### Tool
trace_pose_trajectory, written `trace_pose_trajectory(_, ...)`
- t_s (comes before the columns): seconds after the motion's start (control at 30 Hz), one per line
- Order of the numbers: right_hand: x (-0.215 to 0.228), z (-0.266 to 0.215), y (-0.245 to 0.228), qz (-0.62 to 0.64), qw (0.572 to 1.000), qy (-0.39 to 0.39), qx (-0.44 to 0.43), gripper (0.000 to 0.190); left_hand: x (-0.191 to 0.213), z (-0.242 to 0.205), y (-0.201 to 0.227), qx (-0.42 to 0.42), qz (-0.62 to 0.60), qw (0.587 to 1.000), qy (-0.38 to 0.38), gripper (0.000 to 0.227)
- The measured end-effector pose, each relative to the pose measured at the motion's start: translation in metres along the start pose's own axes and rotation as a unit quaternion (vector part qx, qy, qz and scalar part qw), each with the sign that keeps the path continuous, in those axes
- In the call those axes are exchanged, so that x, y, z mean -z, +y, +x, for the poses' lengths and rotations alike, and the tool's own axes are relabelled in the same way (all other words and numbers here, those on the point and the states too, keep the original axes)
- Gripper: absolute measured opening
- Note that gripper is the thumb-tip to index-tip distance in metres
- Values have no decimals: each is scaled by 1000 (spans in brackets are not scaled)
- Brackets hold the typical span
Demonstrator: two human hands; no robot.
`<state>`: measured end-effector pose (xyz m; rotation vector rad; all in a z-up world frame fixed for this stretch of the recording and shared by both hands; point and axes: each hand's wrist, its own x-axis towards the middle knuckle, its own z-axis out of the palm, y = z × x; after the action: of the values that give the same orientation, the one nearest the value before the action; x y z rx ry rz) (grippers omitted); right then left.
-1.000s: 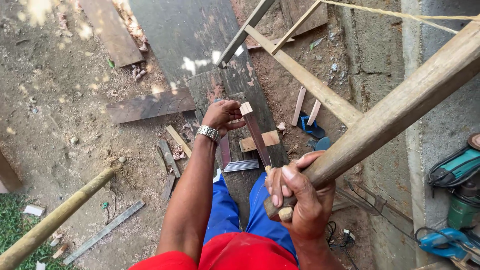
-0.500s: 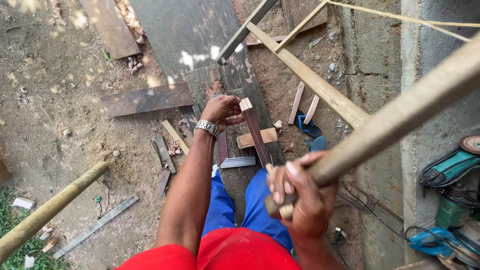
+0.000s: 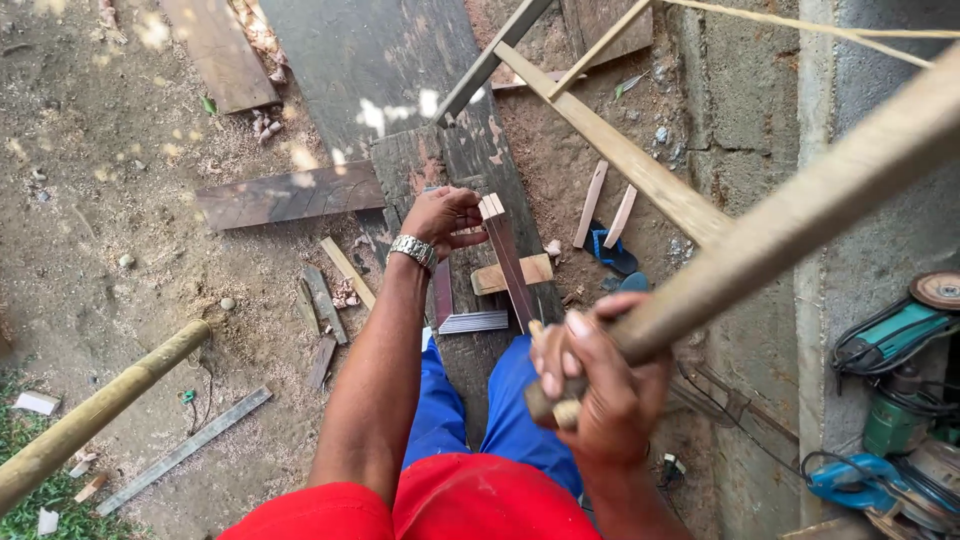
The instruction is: Sawing a small piece of wood or plywood strip manually using a hand-made frame saw.
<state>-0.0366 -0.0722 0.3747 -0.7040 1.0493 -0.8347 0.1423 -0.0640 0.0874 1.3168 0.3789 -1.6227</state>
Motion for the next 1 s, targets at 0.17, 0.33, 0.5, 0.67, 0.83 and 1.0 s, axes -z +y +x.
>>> trace_pose_trajectory(0.17,1,-15,-18,9,1000,-9,2,22,3,2,0,-6,-3,1000,7,10)
trace_pose_trajectory(0.33,5,-11,-8,-4,1000,10,10,22,1,3,-3,2,4,1000,3,10)
trace_pose_trajectory(0.5,9,18,23,-8,1000,10,11,20,10,14,-18,-18,-7,1000,6,14)
trace_pose_trajectory(0.67,10,21,23,-1,1000,-10,15,17,12,0,-99,-198,22,980,-8,42)
trace_pose_trajectory(0.83,13,16,28,4,999,-32,33,13,-26,-23,-153,-240,369,893,90,110)
trace_pose_trajectory(1.0,9,14,32,34,998,-24,37,10,-31,-8,-144,-224,452,851,146,71)
